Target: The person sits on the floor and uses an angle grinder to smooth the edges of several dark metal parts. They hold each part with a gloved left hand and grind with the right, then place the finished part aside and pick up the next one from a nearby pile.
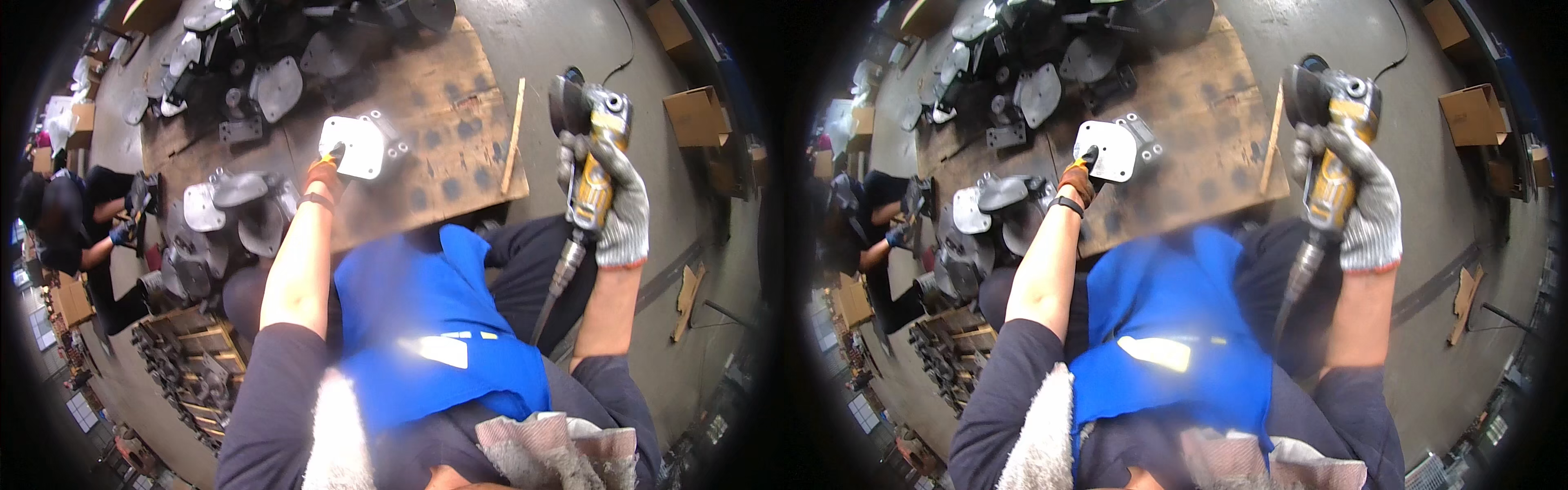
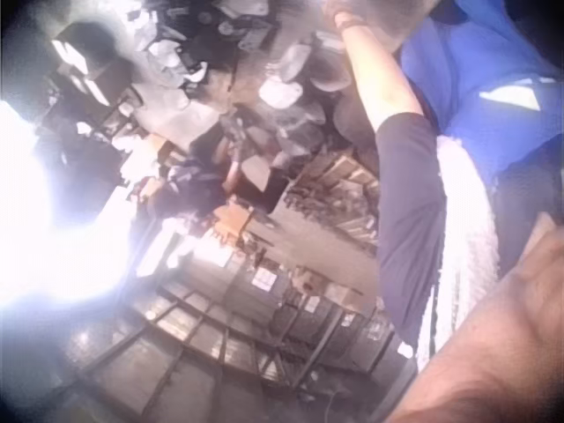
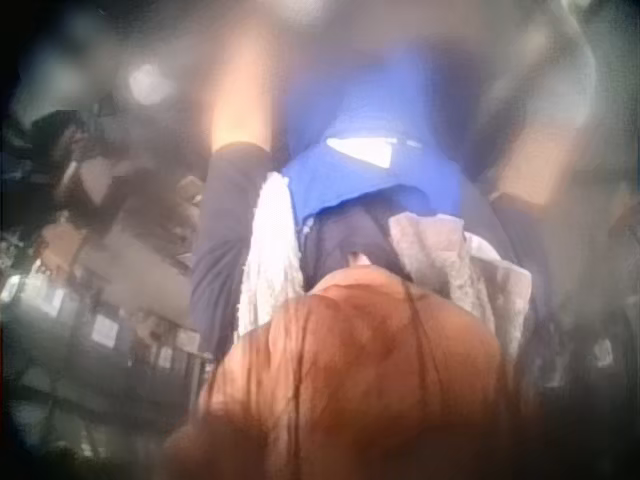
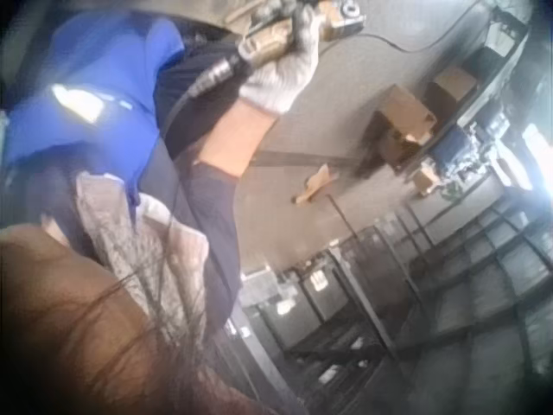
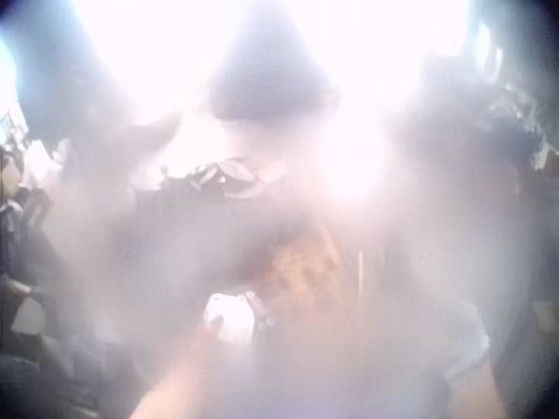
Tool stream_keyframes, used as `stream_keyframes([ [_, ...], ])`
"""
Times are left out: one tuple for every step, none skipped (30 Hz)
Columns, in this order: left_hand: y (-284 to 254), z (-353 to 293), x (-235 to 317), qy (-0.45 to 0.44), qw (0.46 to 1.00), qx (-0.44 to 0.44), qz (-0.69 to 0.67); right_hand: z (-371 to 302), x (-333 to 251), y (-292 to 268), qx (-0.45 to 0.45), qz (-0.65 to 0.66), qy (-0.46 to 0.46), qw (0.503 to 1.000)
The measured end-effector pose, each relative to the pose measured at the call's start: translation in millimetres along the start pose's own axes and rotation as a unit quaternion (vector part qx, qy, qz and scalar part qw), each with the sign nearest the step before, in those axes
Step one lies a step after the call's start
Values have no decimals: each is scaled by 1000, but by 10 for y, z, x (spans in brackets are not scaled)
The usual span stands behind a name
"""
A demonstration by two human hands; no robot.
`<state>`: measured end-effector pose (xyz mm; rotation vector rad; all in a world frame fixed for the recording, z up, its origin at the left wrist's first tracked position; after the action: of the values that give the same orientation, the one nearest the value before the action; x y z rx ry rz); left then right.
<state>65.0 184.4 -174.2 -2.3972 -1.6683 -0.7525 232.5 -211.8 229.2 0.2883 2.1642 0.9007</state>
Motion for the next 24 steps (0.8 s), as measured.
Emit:
stream_keyframes([
  [-109, -19, -286, -24, 999, 9, -44, -34, 88, -46, -5, 19, 23, 1000],
  [-144, -52, -565, -47, 995, 14, -89, -61, 146, -74, -10, 35, 42, 998],
  [-145, -64, -823, -73, 988, 18, -134, -107, 147, -115, -6, 10, 35, 999],
  [-305, 128, -726, 74, 974, 7, 212, -122, 210, -112, -6, 4, 47, 999],
  [-462, 361, -578, 213, 823, 7, 527, -107, 283, -38, -30, 2, 62, 998],
  [-807, 612, -611, 203, 789, 65, 577, -102, 412, 46, -58, 9, 87, 995],
  [-1246, 790, -552, 185, 749, 128, 624, -119, 485, 156, -84, -1, 105, 991],
  [-1744, 866, -328, 167, 702, 199, 663, -121, 599, 235, -96, 24, 111, 989],
  [-1515, 831, -580, 165, 760, 154, 609, -148, 588, 149, -72, -1, 101, 992],
  [-580, 393, -1083, 170, 683, 68, 707, -228, 466, -31, -12, -50, 70, 996],
  [45, -459, -1159, 192, 588, 15, 786, -289, 444, -129, 4, -63, 65, 996],
  [-129, -534, -1107, 177, 565, 8, 806, -256, 637, -20, 0, -71, 89, 994],
  [-178, -486, -1078, 167, 539, -14, 825, -233, 816, 64, -23, -93, 115, 989],
  [-228, -458, -1035, 154, 511, -31, 845, -203, 959, 128, -49, -112, 143, 982],
  [-304, -450, -1048, 140, 482, -50, 863, -165, 1109, 132, -25, -154, 170, 973],
  [-206, -396, -1196, 161, 585, -91, 790, -118, 1186, 142, -48, -239, 144, 959],
  [-243, -288, -1342, 177, 680, -115, 703, -63, 1304, 158, -62, -306, 129, 941],
  [-426, -174, -1460, 190, 762, -125, 606, -5, 1482, 216, -86, -365, 118, 919],
  [22, -615, -1565, 208, 818, -189, 502, 54, 1516, 52, -41, -397, 115, 910],
  [340, -1220, -1555, 215, 857, -255, 393, 131, 1602, -167, 6, -388, 148, 910],
  [450, -1700, -1503, 214, 876, -305, 307, 221, 1731, -181, -24, -438, 143, 887],
  [536, -2133, -1461, 210, 879, -355, 240, 297, 1845, -210, -52, -488, 136, 860],
  [579, -2493, -1386, 207, 874, -397, 190, 322, 1959, -195, -46, -483, 161, 859],
  [604, -2780, -1313, 207, 865, -428, 160, 344, 2075, -169, -41, -478, 186, 857],
])
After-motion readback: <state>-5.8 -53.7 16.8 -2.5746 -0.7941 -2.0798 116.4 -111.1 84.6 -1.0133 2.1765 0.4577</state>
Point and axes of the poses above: each hand's wrist, its own z-axis towards the middle knuckle, its own y-axis out of the palm, x = y × z, the point moved 9 cm from there along z, towards the middle knuckle, and after that the axes turned 5 degrees about x, right-handed, at the moved point
